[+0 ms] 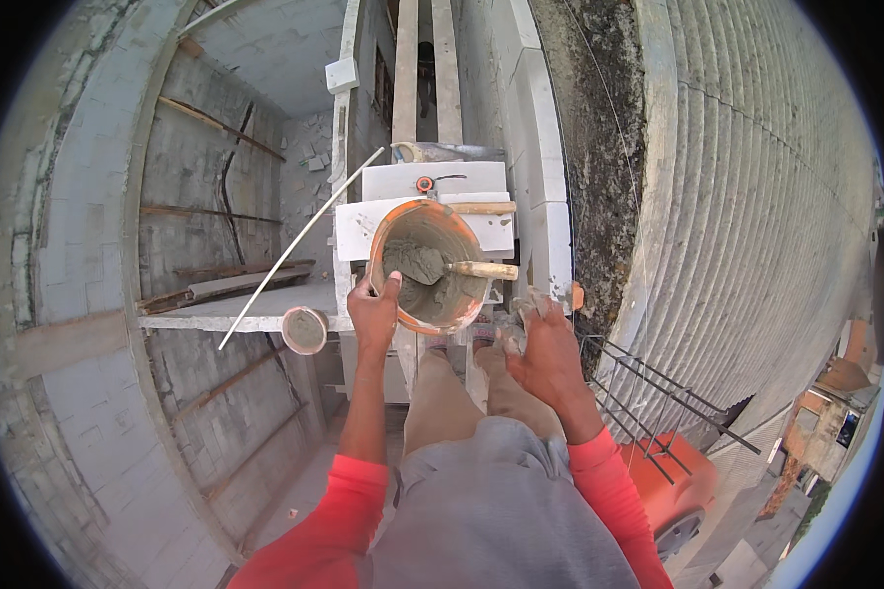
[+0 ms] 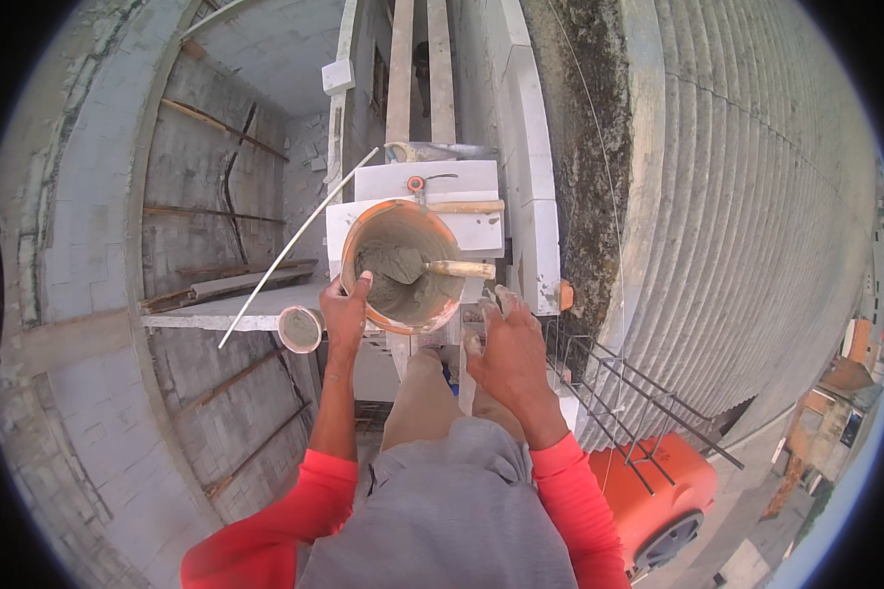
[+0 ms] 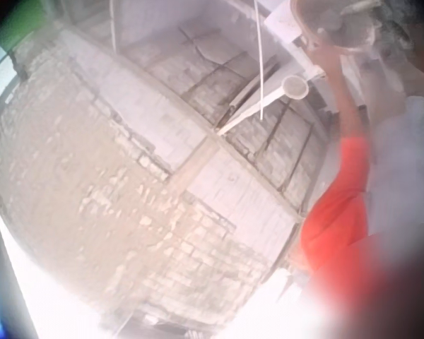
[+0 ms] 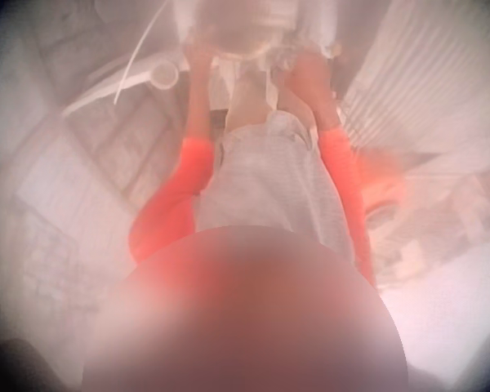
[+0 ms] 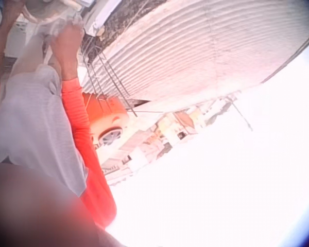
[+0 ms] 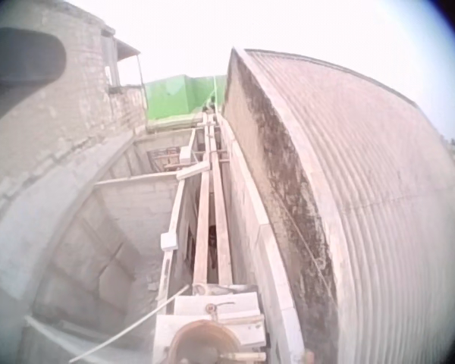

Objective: The person scoops cement from a bucket with a trowel and applies it to the edge of a corrugated roof. They repeatedly transfer cement between buckets and smooth the applied material along the roof edge.

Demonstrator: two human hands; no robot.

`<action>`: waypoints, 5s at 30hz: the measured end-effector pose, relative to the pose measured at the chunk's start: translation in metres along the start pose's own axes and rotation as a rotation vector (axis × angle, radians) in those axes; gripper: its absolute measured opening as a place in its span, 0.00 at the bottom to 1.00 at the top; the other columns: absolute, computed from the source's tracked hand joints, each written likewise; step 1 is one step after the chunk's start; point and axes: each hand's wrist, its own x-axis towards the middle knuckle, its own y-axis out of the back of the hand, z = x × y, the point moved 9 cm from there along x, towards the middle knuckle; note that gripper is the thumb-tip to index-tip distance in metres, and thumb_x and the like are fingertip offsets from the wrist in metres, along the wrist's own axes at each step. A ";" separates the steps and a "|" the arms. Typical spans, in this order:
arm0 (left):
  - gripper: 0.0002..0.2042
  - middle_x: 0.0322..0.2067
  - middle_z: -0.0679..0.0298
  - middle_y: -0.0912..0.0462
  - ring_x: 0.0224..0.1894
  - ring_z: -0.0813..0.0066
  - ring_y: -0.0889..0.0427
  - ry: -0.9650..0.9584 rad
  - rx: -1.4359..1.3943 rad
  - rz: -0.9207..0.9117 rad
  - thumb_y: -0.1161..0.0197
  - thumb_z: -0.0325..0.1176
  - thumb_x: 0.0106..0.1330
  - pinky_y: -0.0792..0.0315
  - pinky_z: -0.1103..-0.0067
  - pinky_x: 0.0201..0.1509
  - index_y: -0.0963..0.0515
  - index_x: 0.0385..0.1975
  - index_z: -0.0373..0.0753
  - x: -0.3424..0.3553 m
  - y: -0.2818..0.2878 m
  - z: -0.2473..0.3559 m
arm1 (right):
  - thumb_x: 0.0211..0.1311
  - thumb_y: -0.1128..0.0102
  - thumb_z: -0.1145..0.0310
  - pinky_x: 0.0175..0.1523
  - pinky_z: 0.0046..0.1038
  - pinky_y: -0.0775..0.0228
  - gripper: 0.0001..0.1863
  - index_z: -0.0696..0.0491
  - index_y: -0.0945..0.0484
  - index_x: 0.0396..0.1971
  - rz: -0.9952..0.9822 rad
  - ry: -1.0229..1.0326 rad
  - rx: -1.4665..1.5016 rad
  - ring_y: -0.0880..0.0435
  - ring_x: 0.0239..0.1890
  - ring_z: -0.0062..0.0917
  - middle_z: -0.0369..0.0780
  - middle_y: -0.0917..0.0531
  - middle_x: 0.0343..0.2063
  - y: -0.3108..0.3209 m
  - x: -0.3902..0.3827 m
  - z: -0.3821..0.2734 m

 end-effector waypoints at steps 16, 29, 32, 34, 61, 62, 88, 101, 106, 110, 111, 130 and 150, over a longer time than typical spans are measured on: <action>0.13 0.27 0.73 0.20 0.31 0.85 0.28 -0.241 0.269 -0.315 0.27 0.38 0.73 0.31 0.80 0.37 0.15 0.38 0.31 -0.098 -0.047 0.143 | 0.49 0.25 0.61 0.47 0.50 0.20 0.22 0.61 0.17 0.38 -0.181 -0.090 0.228 0.11 0.36 0.54 0.54 0.12 0.32 -0.039 -0.036 0.032; 0.09 0.18 0.72 0.27 0.25 0.87 0.33 -0.453 0.368 -0.459 0.28 0.32 0.67 0.34 0.78 0.29 0.16 0.33 0.31 -0.083 -0.082 0.235 | 0.47 0.30 0.69 0.35 0.44 0.19 0.25 0.61 0.15 0.48 0.264 0.027 -0.099 0.09 0.30 0.46 0.55 0.12 0.41 0.028 -0.046 0.021; 0.07 0.17 0.71 0.29 0.24 0.87 0.34 -0.540 0.375 -0.412 0.30 0.29 0.66 0.35 0.78 0.28 0.19 0.30 0.31 -0.089 -0.080 0.245 | 0.48 0.32 0.71 0.35 0.43 0.20 0.20 0.60 0.14 0.44 0.205 0.001 -0.136 0.10 0.29 0.45 0.55 0.12 0.39 0.036 -0.043 0.025; 0.08 0.17 0.71 0.30 0.23 0.86 0.35 -0.583 0.341 -0.385 0.31 0.27 0.65 0.36 0.78 0.27 0.21 0.28 0.31 -0.090 -0.087 0.251 | 0.52 0.35 0.73 0.36 0.42 0.20 0.17 0.61 0.14 0.43 0.061 0.068 -0.183 0.10 0.29 0.44 0.54 0.11 0.35 0.029 -0.047 0.021; 0.16 0.42 0.67 0.14 0.40 0.82 0.20 -0.188 -0.181 -0.324 0.30 0.36 0.77 0.25 0.78 0.46 0.16 0.54 0.31 -0.097 -0.108 0.154 | 0.64 0.20 0.62 0.31 0.19 0.33 0.19 0.64 0.12 0.44 0.284 -0.240 1.193 0.23 0.26 0.12 0.33 0.16 0.26 0.200 -0.216 0.070; 0.15 0.42 0.66 0.14 0.41 0.81 0.19 -0.232 -0.154 -0.345 0.30 0.36 0.77 0.25 0.78 0.46 0.16 0.54 0.30 -0.098 -0.116 0.152 | 0.63 0.19 0.63 0.34 0.19 0.31 0.21 0.65 0.13 0.46 0.318 -0.258 1.202 0.21 0.28 0.13 0.34 0.14 0.28 0.219 -0.240 0.073; 0.18 0.50 0.59 0.13 0.48 0.73 0.16 -0.090 0.516 -0.626 0.35 0.29 0.76 0.23 0.74 0.54 0.21 0.60 0.24 -0.095 -0.143 0.012 | 0.56 0.23 0.56 0.28 0.35 0.27 0.20 0.60 0.11 0.34 0.303 -1.174 0.936 0.15 0.22 0.32 0.44 0.15 0.22 -0.205 -0.478 0.414; 0.21 0.53 0.57 0.14 0.50 0.73 0.17 -0.053 0.605 -0.626 0.34 0.29 0.75 0.24 0.75 0.55 0.22 0.62 0.22 -0.099 -0.126 -0.020 | 0.49 0.31 0.61 0.51 0.50 0.20 0.16 0.57 0.12 0.33 0.187 -0.981 0.285 0.12 0.43 0.50 0.54 0.12 0.33 -0.268 -0.405 0.440; 0.21 0.54 0.59 0.15 0.52 0.72 0.17 -0.041 0.551 -0.681 0.34 0.29 0.76 0.24 0.74 0.58 0.23 0.64 0.25 -0.112 -0.135 -0.031 | 0.48 0.30 0.61 0.50 0.50 0.20 0.16 0.58 0.12 0.31 0.202 -1.013 0.347 0.12 0.41 0.51 0.54 0.12 0.32 -0.259 -0.426 0.432; 0.20 0.51 0.58 0.14 0.49 0.73 0.16 -0.028 0.575 -0.661 0.34 0.29 0.75 0.23 0.76 0.54 0.21 0.61 0.23 -0.122 -0.140 -0.039 | 0.49 0.31 0.62 0.52 0.49 0.21 0.17 0.56 0.11 0.36 0.180 -0.985 0.338 0.12 0.45 0.50 0.53 0.12 0.34 -0.266 -0.424 0.438; 0.20 0.51 0.58 0.14 0.49 0.73 0.16 -0.015 0.564 -0.675 0.33 0.29 0.75 0.23 0.76 0.55 0.21 0.61 0.23 -0.124 -0.141 -0.041 | 0.49 0.32 0.62 0.53 0.48 0.21 0.17 0.55 0.11 0.38 0.160 -0.970 0.325 0.13 0.47 0.49 0.52 0.12 0.36 -0.271 -0.420 0.441; 0.18 0.47 0.61 0.15 0.45 0.75 0.18 -0.038 0.594 -0.663 0.35 0.28 0.74 0.24 0.76 0.50 0.20 0.58 0.23 -0.127 -0.152 -0.049 | 0.48 0.31 0.61 0.54 0.47 0.21 0.20 0.55 0.09 0.41 0.092 -0.912 0.370 0.13 0.47 0.48 0.52 0.12 0.36 -0.300 -0.410 0.464; 0.11 0.33 0.73 0.21 0.32 0.84 0.29 -0.158 0.560 -0.709 0.30 0.30 0.74 0.36 0.79 0.33 0.16 0.47 0.29 -0.136 -0.174 -0.055 | 0.42 0.32 0.64 0.53 0.46 0.21 0.16 0.59 0.12 0.30 0.124 -0.874 0.365 0.13 0.45 0.48 0.52 0.12 0.33 -0.293 -0.408 0.453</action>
